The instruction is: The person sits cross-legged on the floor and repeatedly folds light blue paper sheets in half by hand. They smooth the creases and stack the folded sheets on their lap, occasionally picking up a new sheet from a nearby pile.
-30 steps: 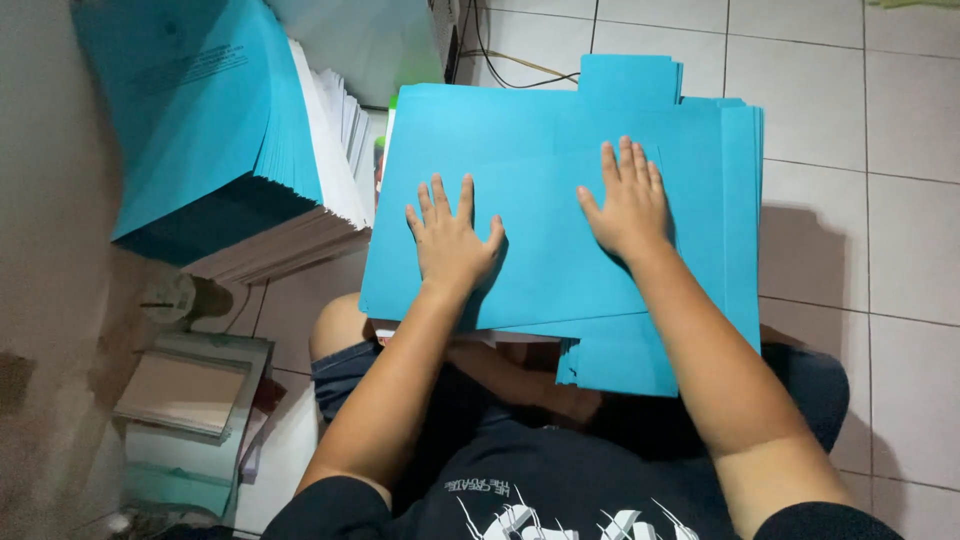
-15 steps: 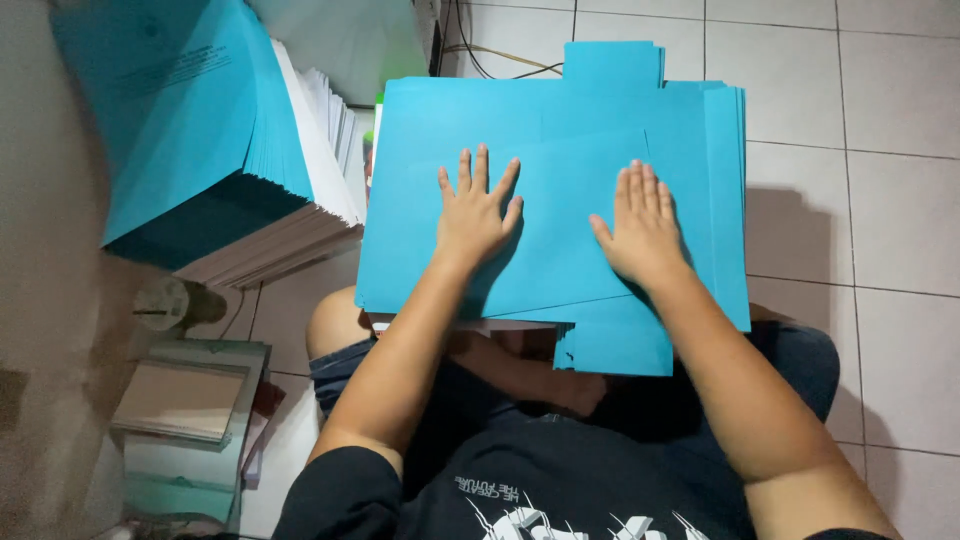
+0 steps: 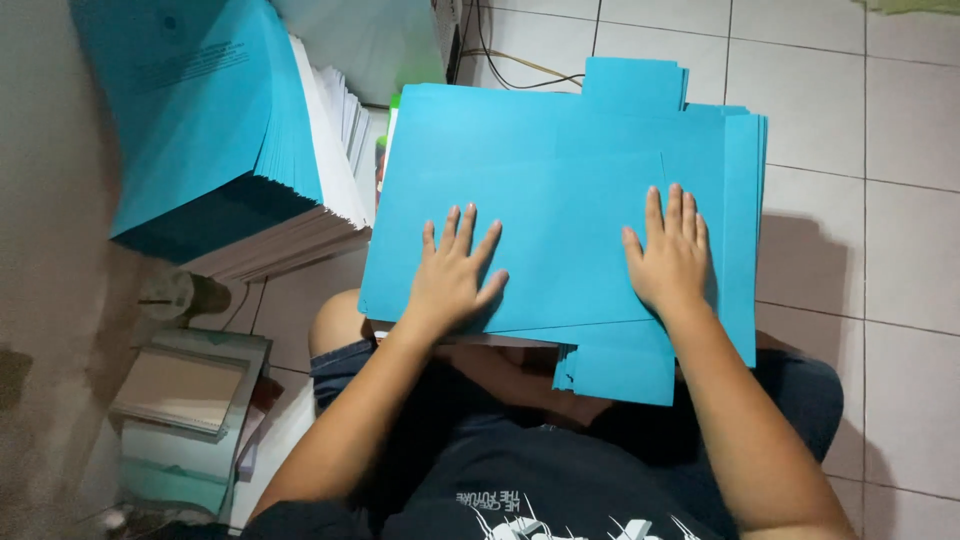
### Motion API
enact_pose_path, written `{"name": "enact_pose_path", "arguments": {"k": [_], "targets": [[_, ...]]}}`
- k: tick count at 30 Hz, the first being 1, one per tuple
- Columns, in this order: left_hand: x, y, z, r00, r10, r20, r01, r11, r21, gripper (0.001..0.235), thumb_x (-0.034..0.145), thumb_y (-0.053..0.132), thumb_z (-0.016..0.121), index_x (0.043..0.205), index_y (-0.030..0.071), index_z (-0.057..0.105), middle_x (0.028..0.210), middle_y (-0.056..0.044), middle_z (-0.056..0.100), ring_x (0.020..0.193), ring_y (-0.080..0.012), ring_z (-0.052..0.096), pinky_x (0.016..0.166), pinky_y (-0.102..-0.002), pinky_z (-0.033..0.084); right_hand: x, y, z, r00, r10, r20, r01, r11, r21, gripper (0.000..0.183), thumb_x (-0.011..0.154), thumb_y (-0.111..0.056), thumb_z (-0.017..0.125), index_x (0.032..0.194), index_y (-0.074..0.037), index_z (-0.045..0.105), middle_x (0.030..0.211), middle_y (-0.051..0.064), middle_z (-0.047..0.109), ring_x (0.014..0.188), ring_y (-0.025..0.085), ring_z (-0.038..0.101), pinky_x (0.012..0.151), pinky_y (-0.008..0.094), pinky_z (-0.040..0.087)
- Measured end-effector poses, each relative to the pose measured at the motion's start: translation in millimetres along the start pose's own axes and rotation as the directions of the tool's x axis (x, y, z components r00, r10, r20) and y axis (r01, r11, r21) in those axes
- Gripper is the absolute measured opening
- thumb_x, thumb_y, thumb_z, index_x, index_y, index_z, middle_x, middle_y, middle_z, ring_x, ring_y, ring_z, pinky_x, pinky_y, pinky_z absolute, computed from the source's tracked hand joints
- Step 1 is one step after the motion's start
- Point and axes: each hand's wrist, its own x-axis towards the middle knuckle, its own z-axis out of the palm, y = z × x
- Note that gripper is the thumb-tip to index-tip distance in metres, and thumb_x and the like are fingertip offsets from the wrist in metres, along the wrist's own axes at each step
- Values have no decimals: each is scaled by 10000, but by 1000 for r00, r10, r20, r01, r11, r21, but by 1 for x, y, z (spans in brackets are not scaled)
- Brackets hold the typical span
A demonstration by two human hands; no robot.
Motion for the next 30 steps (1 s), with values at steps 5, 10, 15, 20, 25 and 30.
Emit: {"name": "enact_pose_path", "arguments": {"k": [5, 10, 15, 20, 25, 30], "targets": [[-53, -4, 10, 993, 109, 52, -114, 988, 105, 950, 805, 697, 658, 1614, 331, 321, 1670, -202, 265, 1539, -428, 236, 1147, -725, 190, -72, 3, -2, 999, 51, -7, -51, 998, 39, 670, 1038, -434, 471, 1585, -50, 421, 1631, 242, 351, 1502, 403, 338, 1205, 534, 286], [-53, -15, 4, 977, 168, 133, -181, 979, 95, 877, 756, 553, 811, 1534, 338, 468, 1608, -223, 383, 1471, -439, 392, 1082, -724, 355, -71, 39, 3, 993, 81, -82, -53, 952, 302, 736, 948, -383, 666, 1562, -33, 460, 1488, 263, 469, 1360, 480, 473, 1116, 588, 397], [-56, -13, -45, 878, 244, 411, -262, 965, -15, 336, 1042, 197, 534, 1371, 140, 507, 1418, -303, 487, 1306, -513, 497, 740, -566, 549, -62, 73, -11, 914, 405, 23, -168, 326, 930, 296, 1116, -250, 433, 1322, -135, 611, 1253, 8, 635, 1078, 124, 663, 809, 231, 490], [-77, -20, -57, 918, 272, 290, -259, 962, -82, 485, 963, 16, 552, 1417, 169, 478, 1496, -192, 478, 1373, -475, 452, 754, -588, 556, -86, 30, -31, 889, 449, -87, -24, 235, 972, 296, 1122, -262, 377, 1243, -120, 607, 1229, 35, 635, 1063, 136, 680, 795, 201, 502], [-108, -30, -46, 918, 177, -355, -250, 953, -170, 334, 996, 142, 613, 1325, 201, 631, 1351, -40, 702, 1217, -250, 691, 719, -424, 594, -92, -9, -40, 808, 351, -474, 244, 533, 810, 339, 1124, -225, 357, 1269, -17, 581, 1214, 146, 624, 1160, 240, 662, 1032, 332, 493], [-144, -41, -115, 753, -276, -597, -200, 769, -608, 272, 1123, 196, 458, 1307, 150, 653, 608, -18, 575, 481, -141, 566, 464, -273, 421, -37, -40, -22, 685, 232, -691, 394, 680, 619, 505, 1214, -424, 153, 1639, -158, 208, 1700, 100, 211, 1594, 297, 213, 1338, 542, 199]]}}
